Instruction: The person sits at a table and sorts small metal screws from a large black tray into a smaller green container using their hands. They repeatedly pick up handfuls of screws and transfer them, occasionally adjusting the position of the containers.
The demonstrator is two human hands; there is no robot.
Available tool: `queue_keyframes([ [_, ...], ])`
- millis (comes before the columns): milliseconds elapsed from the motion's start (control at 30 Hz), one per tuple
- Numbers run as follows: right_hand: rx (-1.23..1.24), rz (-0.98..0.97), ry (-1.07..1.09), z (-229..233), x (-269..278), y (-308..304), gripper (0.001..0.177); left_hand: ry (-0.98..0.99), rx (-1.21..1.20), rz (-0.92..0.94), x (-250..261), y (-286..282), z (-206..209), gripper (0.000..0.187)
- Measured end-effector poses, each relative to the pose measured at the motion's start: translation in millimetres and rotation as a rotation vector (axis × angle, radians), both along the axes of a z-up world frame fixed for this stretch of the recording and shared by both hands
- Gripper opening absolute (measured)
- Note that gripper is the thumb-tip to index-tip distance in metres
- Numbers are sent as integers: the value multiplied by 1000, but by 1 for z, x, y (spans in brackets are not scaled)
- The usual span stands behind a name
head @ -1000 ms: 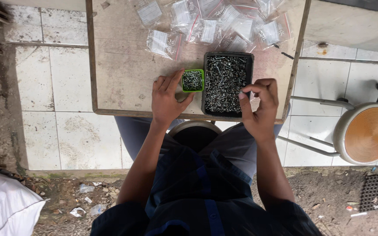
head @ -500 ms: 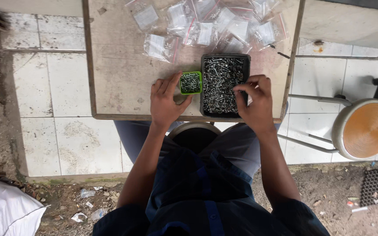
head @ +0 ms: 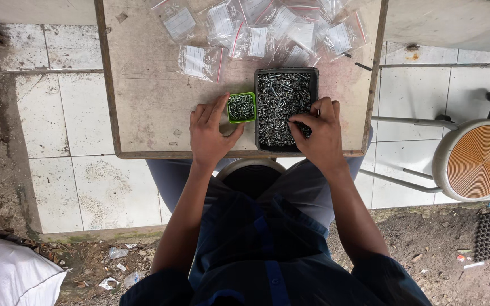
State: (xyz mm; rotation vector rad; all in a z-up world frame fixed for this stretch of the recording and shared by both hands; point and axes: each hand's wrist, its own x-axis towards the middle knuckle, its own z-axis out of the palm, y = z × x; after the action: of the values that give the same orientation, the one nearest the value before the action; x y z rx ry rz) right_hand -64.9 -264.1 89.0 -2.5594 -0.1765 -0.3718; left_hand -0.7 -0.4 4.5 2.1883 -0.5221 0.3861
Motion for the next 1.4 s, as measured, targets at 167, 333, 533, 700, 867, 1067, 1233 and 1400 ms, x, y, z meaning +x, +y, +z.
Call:
queue_keyframes([
  [167,-38,-42,0,-20,2,-4,14,9,16,13,-1,-1,2,69],
  [333,-61,-59,17,-18,2,-2,13,12,29,0,-1,0,0,67],
  [533,-12,-92,-36,-23,4,3,13,9,48,1,-2,1,-2,68],
  [700,230,-136,-211,-17,8,-2,13,16,22,18,-1,-1,-1,69],
  [867,236,-129,-382,14,23,23,9,7,19,11,0,0,-1,69],
  [1067,237,140,-380,5,41,43,24,-4,25,22,0,1,-2,74],
  [1233,193,49,-319,-8,20,7,27,-5,27,8,1,2,2,71],
  [1400,327,-69,-245,-19,-2,-2,23,-28,16,22,2,0,3,72],
])
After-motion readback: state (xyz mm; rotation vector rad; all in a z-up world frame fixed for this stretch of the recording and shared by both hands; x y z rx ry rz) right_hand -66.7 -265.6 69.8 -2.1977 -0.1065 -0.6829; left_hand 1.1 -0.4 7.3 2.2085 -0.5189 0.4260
